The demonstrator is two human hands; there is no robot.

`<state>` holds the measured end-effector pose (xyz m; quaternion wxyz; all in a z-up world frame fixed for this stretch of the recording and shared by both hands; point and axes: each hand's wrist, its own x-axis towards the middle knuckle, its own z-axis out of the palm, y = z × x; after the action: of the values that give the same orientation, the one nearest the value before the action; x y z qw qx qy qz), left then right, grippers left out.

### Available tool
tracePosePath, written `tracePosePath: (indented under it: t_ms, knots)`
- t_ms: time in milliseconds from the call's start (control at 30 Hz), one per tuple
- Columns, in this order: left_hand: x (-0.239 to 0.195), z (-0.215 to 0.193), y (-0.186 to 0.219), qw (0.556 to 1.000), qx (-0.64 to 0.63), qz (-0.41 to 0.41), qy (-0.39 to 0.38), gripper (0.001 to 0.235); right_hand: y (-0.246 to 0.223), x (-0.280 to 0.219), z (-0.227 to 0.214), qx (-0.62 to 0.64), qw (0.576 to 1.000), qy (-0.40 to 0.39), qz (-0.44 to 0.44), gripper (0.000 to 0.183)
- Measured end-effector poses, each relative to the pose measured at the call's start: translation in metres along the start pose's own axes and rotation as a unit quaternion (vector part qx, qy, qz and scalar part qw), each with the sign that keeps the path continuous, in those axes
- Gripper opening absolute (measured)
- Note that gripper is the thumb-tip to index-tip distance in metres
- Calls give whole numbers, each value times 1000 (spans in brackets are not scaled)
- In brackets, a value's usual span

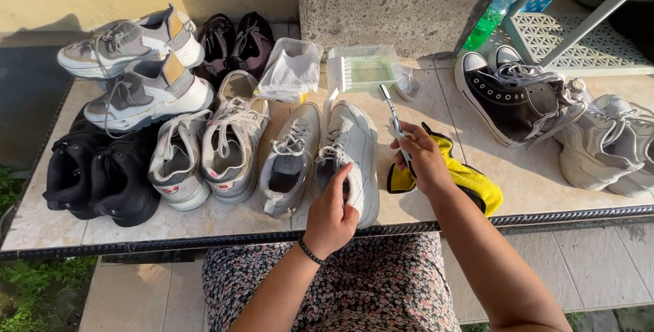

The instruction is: The person is cleaning a pair of white sneakers using a yellow microfiber cloth and a small cleaning tool with a cleaning solution nearby.

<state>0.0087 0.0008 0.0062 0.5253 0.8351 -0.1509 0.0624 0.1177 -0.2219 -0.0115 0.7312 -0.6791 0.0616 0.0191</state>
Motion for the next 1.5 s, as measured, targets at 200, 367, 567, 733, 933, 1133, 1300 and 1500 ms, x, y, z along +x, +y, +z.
tracePosePath:
  t_ms: [200, 367, 567, 733, 933, 1133, 1300, 1500]
  knots:
    - [-6, 5, 5, 999, 45, 13, -27, 79, 8, 70, -5, -180, 981, 75, 8, 40]
    - [-10, 17, 1, 994, 77, 71, -6, 72, -1, 91, 12, -281, 949, 99, 104, 47]
    - [-8, 17, 2, 995, 76, 62, -19, 72, 37, 118, 11, -346, 929, 124, 54, 45]
    - [-8, 17, -1, 995, 69, 77, -12, 71, 68, 143, 0, -397, 907, 126, 60, 38]
    - [-9, 16, -2, 995, 64, 82, 3, 71, 59, 146, 3, -376, 914, 141, 56, 35]
    - [-8, 17, -6, 994, 68, 82, 2, 72, 76, 160, -6, -424, 893, 127, 79, 38]
    - [-7, 18, -8, 998, 23, 53, -14, 77, 74, 156, -26, -403, 899, 171, -25, 40]
    - [-4, 13, -4, 997, 48, 50, -22, 78, 8, 89, -76, -359, 924, 35, -126, 17]
